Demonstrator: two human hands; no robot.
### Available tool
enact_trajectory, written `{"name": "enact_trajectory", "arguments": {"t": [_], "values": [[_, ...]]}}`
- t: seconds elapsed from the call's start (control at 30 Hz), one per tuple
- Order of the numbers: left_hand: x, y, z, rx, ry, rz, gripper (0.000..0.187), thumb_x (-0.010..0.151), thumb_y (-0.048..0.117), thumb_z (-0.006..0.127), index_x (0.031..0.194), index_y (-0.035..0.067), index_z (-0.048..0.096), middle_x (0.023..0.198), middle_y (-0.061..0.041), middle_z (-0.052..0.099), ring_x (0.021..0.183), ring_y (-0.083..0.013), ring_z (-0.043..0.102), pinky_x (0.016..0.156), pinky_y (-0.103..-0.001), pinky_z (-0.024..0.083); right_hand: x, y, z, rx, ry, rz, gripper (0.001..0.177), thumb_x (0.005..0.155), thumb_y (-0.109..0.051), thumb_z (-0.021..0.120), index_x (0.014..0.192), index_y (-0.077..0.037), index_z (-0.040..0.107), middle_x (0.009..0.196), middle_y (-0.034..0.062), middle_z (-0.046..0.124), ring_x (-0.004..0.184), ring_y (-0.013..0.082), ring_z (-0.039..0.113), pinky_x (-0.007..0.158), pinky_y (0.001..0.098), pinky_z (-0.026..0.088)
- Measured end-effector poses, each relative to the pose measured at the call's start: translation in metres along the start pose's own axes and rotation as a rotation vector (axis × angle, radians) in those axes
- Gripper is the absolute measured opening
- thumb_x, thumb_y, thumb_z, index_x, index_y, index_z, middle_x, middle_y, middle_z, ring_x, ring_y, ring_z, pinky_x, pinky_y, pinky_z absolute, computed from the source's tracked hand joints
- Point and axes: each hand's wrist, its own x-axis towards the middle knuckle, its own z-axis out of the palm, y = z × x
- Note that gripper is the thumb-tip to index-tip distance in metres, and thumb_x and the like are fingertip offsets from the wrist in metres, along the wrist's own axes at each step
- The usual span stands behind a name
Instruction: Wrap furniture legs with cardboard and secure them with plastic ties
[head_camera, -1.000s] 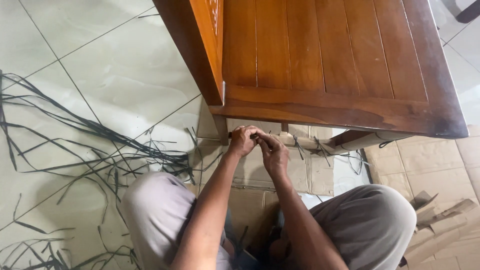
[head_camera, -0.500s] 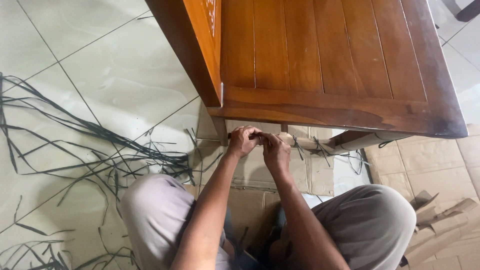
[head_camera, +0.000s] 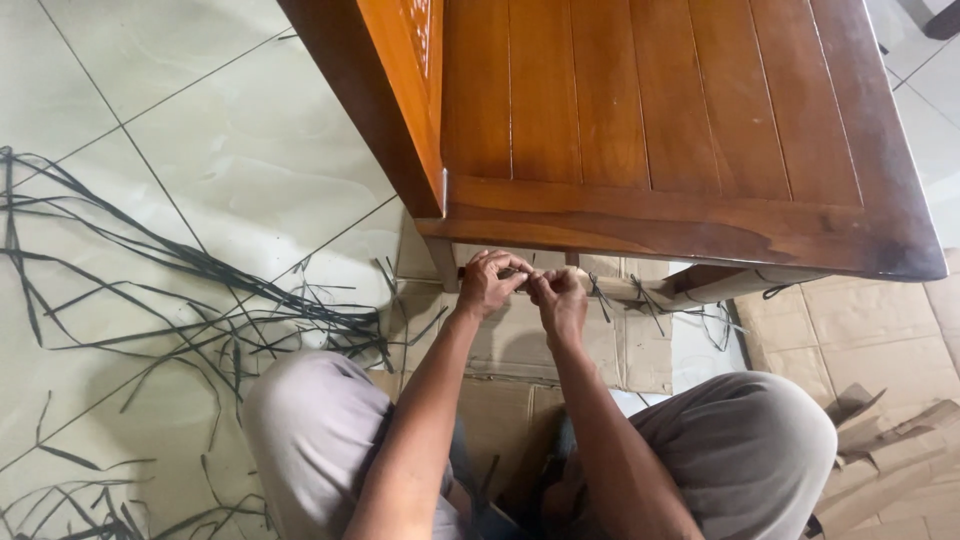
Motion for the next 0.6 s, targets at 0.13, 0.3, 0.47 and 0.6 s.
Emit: {"name": "enact_trajectory", "arguments": {"t": [0.13,0.3,0.47,0.6], "values": [[-0.001,0.005,0.001,-0.009,0.025,0.004,0.01,0.085,0.024,0.079,0.093,0.028,0.079,0.101,0.006,0.078,0.108,-0.0187,0.07,0.116,-0.046,0.034,0.0,-0.001,0.001,-0.274,-0.066,-0.04,0.011,0.095,-0.014,0.067,0.092,-0.006,0.073,0.067,0.0055,0.069,0.06,0.0126,0.062,0.058,0.0273,0.051],[-0.001,0.003,0.003,-0.031,0.041,-0.006,0.01,0.086,0.026,0.081,0.095,0.028,0.079,0.103,0.006,0.077,0.108,-0.0189,0.069,0.118,-0.051,0.031,0.002,0.012,-0.002,-0.514,-0.114,-0.048,0.017,0.098,-0.027,0.064,0.095,-0.018,0.078,0.071,0.002,0.075,0.068,0.0134,0.071,0.066,0.0325,0.056],[0.001,-0.005,0.002,-0.034,0.063,-0.08,0.018,0.081,0.031,0.084,0.098,0.031,0.077,0.099,0.007,0.076,0.107,-0.0207,0.068,0.12,-0.048,0.033,-0.022,-0.022,0.004,-0.313,-0.123,-0.038,0.018,0.096,-0.019,0.065,0.097,-0.008,0.078,0.069,0.0017,0.063,0.069,0.0124,0.058,0.065,0.0275,0.05],[0.002,-0.002,0.001,-0.051,0.087,-0.026,0.015,0.079,0.027,0.085,0.089,0.026,0.075,0.092,0.004,0.074,0.101,-0.0233,0.069,0.114,-0.049,0.039,-0.011,-0.01,0.002,-0.288,-0.119,-0.012,0.02,0.097,-0.025,0.066,0.089,-0.01,0.077,0.064,0.0002,0.061,0.064,0.0115,0.057,0.059,0.0262,0.047]]}}
